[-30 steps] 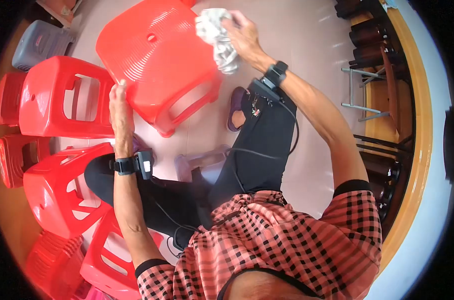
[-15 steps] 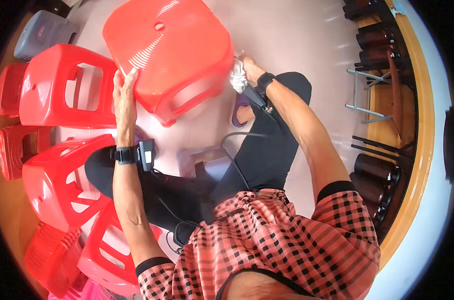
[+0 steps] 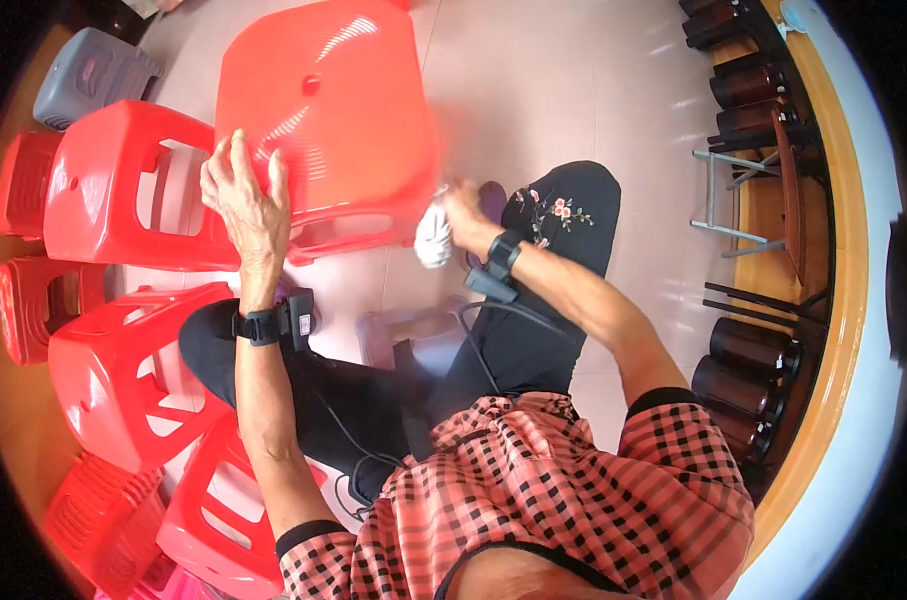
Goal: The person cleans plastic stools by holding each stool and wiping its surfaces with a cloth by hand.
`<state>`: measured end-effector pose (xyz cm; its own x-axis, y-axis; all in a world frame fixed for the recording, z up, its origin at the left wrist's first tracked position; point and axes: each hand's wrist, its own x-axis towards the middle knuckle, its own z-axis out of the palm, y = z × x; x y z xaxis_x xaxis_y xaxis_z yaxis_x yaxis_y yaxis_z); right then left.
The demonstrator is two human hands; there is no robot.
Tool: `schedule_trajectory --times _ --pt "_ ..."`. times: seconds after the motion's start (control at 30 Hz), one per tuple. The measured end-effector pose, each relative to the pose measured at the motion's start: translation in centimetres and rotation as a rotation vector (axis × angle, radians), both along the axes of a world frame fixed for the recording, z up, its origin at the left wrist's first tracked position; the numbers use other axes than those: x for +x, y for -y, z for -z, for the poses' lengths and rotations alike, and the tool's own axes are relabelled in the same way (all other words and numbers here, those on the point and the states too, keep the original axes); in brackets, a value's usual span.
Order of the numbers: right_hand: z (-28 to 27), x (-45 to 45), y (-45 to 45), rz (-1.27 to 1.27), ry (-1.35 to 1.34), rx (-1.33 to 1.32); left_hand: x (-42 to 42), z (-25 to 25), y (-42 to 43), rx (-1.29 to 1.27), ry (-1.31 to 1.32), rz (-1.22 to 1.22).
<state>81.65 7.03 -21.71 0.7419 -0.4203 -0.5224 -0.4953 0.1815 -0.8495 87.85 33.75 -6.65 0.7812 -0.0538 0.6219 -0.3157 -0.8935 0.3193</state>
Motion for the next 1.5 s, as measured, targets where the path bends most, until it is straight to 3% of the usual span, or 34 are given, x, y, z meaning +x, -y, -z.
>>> schedule_trajectory --times 0.03,0.13,0.23,0.33,0.37,0.4,0.43,0.5,0.57,0.6,0.63,0.73,0.8,0.87,0.9,0.97,1.07,1.1,1.23,1.27,1.33,1.4,1.5 --pt "-2.2 -0.7 -2.4 0.094 0.010 0.065 0.0 0.3 -0.5 0.046 0.009 -0.005" --pt "-4.9 -1.9 -6.1 -0.073 -0.066 -0.108 -0.1 -0.1 -0.7 0.038 -0.026 0.113" --pt "-2.2 -2.3 -7.5 -0.118 0.029 -0.339 -1.5 -1.2 0.7 -0.011 -0.105 0.278" --pt "3.1 0.5 -2.9 -0.224 -0.156 -0.300 -1.4 -1.4 0.7 0.032 -0.076 0.317" --pt "-4.5 1.4 -2.5 -0.163 -0.102 -0.268 -1.4 -1.3 0.6 0.011 -0.089 0.309" --pt "-6.1 3.8 -1.3 -0.085 0.057 -0.033 -1.3 -1.3 0.6 0.007 -0.102 0.309" --pt "-9.1 6.0 -0.7 -0.028 0.261 0.018 -1.3 -1.4 0.6 0.002 -0.117 0.307" --pt "-11.4 12.4 0.9 -0.065 0.557 -0.247 -1.3 -1.4 0.6 0.000 -0.133 0.304" --pt "-17.7 15.4 0.6 -0.298 0.652 -0.419 -1.2 -1.3 0.7 0.006 -0.124 0.304" --pt "-17.1 18.0 1.0 -0.391 0.786 -0.595 -1.1 -1.2 0.8 0.006 -0.124 0.306" --pt "-15.6 20.9 1.3 -0.530 0.738 -0.667 -1.1 -1.2 0.8 0.007 -0.125 0.306" --pt "-12.3 25.3 2.8 -0.543 0.643 -0.334 -0.7 -1.5 1.0 0.017 -0.123 0.293" --pt "-7.3 26.1 4.6 -0.530 0.909 -0.682 -0.6 -1.4 1.1 0.025 -0.115 0.289" --pt "-6.5 26.1 3.6 -0.393 0.786 -0.598 -0.3 -1.4 1.2 0.031 -0.100 0.303" --pt "-6.2 26.1 2.9 -0.279 0.525 -0.340 -0.2 -1.4 1.3 0.040 -0.094 0.293" --pt "-3.8 27.0 2.9 -0.153 0.132 -0.080 -0.2 -1.2 1.4 0.035 -0.095 0.296" --pt "-2.9 26.7 2.0 -0.462 0.017 -0.541 0.0 -1.2 1.3 0.031 -0.090 0.291" --pt "-2.9 26.2 1.1 0.016 0.014 -0.040 0.1 -1.1 1.3 0.030 -0.089 0.288" --pt "-11.2 17.0 -1.9 -0.182 0.384 -0.554 0.0 -0.9 1.2 0.035 -0.047 0.270" --pt "-10.6 16.0 -1.9 -0.244 0.532 -0.583 0.0 -0.9 1.2 0.029 -0.053 0.268" --pt "-10.8 12.4 -2.1 -0.345 0.551 -0.628 0.0 -1.0 1.4 0.019 -0.062 0.267" --pt "-7.3 9.3 -3.2 -0.273 0.811 -0.631 -0.1 -1.2 1.5 0.012 -0.061 0.263" --pt "-4.4 5.4 -4.0 -0.330 0.514 -0.617 0.0 -1.2 1.6 0.016 -0.057 0.266"
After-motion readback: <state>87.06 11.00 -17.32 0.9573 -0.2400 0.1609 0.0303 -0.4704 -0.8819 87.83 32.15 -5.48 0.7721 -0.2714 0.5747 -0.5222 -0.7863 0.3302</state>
